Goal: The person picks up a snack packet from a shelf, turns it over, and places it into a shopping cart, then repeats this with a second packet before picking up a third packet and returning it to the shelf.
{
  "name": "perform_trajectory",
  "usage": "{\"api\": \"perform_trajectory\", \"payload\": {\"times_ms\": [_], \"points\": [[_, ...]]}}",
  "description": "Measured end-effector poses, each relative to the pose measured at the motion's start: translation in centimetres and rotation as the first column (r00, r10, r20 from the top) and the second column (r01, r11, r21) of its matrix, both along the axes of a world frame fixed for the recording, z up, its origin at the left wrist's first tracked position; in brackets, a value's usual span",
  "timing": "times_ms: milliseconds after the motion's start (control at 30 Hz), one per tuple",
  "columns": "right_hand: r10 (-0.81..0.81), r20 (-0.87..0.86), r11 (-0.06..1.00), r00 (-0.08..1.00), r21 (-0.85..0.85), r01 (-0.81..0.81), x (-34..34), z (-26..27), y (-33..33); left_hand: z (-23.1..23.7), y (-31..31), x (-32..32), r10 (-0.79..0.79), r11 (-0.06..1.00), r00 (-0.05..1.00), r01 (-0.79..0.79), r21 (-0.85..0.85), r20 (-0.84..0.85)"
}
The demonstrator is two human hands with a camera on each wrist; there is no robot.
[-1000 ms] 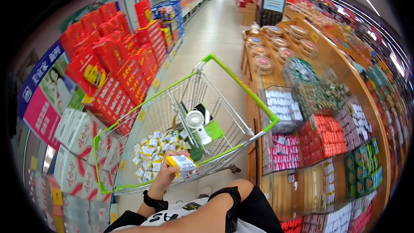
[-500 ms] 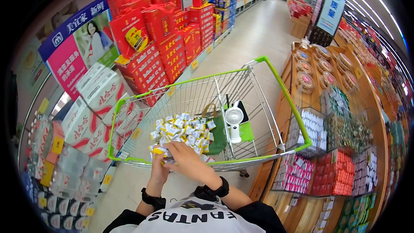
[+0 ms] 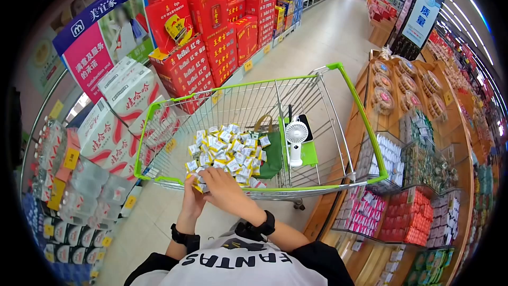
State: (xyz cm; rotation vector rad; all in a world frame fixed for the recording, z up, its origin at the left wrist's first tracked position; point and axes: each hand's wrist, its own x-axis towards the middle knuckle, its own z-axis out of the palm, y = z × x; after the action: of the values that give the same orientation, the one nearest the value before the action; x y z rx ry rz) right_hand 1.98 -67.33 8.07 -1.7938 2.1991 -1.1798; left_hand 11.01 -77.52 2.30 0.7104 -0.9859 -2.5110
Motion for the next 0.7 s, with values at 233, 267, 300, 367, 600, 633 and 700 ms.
{"api": "perform_trajectory", "payload": {"times_ms": [233, 267, 300, 367, 600, 633, 700], "points": [[-0.017, 0.029, 0.999, 0.999, 0.032, 0.016, -1.2, 0.2, 0.2, 1.7, 0.2, -0.5, -0.154, 0.985, 0.985, 0.148, -0.086, -0.073], [-0.042, 0.06, 0.998, 0.997, 0.039, 0.04, -1.3, 0.5, 0.2, 1.7, 0.2, -0.6, -0.152, 0.985, 0.986, 0.146, -0.087, -0.072], [-0.068, 0.092, 0.997, 0.993, 0.048, 0.064, -1.4, 0.8, 0.2, 1.7, 0.1, -0.9, -0.155, 0.985, 0.98, 0.144, -0.092, -0.129], [-0.064, 0.128, 0.998, 0.99, 0.026, 0.061, -2.0, 0.6, 0.2, 1.9, 0.1, -1.0, -0.159, 0.985, 0.97, 0.143, -0.098, -0.184], [-0.092, 0.292, 0.995, 0.952, 0.002, 0.096, -3.5, 0.6, 0.4, 2.7, 0.0, -1.6, -0.13, 0.953, 0.98, 0.081, -0.291, -0.152], [-0.093, 0.292, 0.995, 0.952, 0.003, 0.096, -3.6, 0.5, 0.4, 2.8, 0.0, -1.7, -0.13, 0.948, 0.98, 0.078, -0.309, -0.152], [-0.11, 0.362, 0.993, 0.926, -0.001, 0.118, -4.1, 0.2, 0.4, 2.8, 0.0, -2.0, -0.117, 0.955, 0.982, 0.07, -0.289, -0.146]]}}
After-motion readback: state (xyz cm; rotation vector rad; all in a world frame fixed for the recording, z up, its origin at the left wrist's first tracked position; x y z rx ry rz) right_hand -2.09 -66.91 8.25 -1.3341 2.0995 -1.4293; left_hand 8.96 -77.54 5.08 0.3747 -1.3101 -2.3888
